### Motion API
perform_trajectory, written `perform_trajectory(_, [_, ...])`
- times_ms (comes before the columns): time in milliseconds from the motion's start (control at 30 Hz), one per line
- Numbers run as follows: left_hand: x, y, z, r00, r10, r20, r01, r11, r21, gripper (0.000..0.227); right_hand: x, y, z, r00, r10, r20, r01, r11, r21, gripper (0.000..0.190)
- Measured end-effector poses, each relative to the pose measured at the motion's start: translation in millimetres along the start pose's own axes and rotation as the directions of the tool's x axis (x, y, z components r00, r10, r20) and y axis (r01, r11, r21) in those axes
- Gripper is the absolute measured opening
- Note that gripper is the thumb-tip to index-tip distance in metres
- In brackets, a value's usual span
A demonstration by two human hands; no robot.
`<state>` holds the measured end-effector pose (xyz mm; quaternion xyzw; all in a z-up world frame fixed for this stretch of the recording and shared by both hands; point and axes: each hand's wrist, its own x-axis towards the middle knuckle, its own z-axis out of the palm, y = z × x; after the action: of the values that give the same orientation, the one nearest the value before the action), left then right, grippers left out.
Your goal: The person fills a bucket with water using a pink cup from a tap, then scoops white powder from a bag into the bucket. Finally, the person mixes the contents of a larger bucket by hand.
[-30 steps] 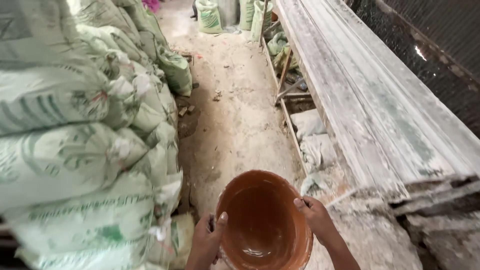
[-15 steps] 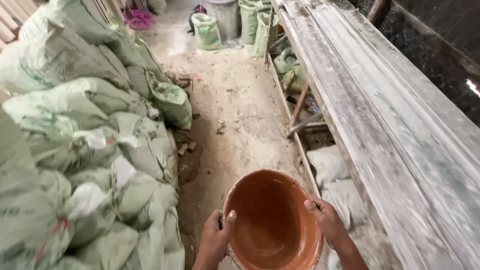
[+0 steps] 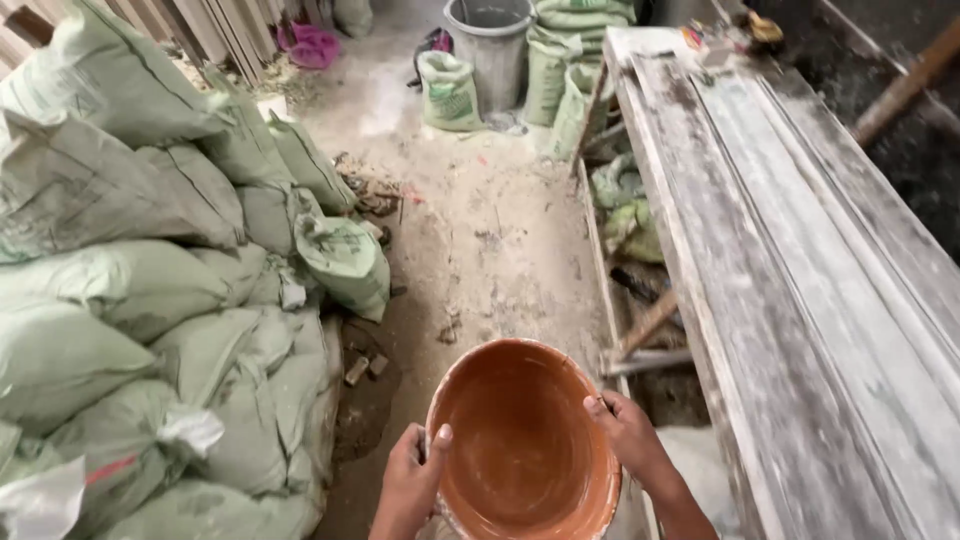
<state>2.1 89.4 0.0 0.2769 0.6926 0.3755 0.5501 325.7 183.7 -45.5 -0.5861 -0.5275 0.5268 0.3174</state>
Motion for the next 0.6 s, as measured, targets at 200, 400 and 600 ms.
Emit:
perform_trajectory(200, [145.1,87.0,29.0,0.989,0.134,-0.069,-0.139,0.988,-0.075,0.044,176.5,-44.9,-22.2,0.998,-0.04,0.058,0.033,0.994,0.109,0.035])
perform_trajectory(400, [337.0,144.7,37.3,0.978,0.208,-0.029,-0.209,0.974,-0.083,0.043,364.1,-38.7,-27.9,0.999,0.04,-0.004,-0.04,0.995,-0.088,0.039])
perform_trajectory(600, [445.7,305.5,30.7,0.995,0.095,0.022,-0.095,0.995,0.026,0.042,501.6,-110.8,-16.7,0.996,0.061,-0.059,-0.061,0.998,-0.003,0.04])
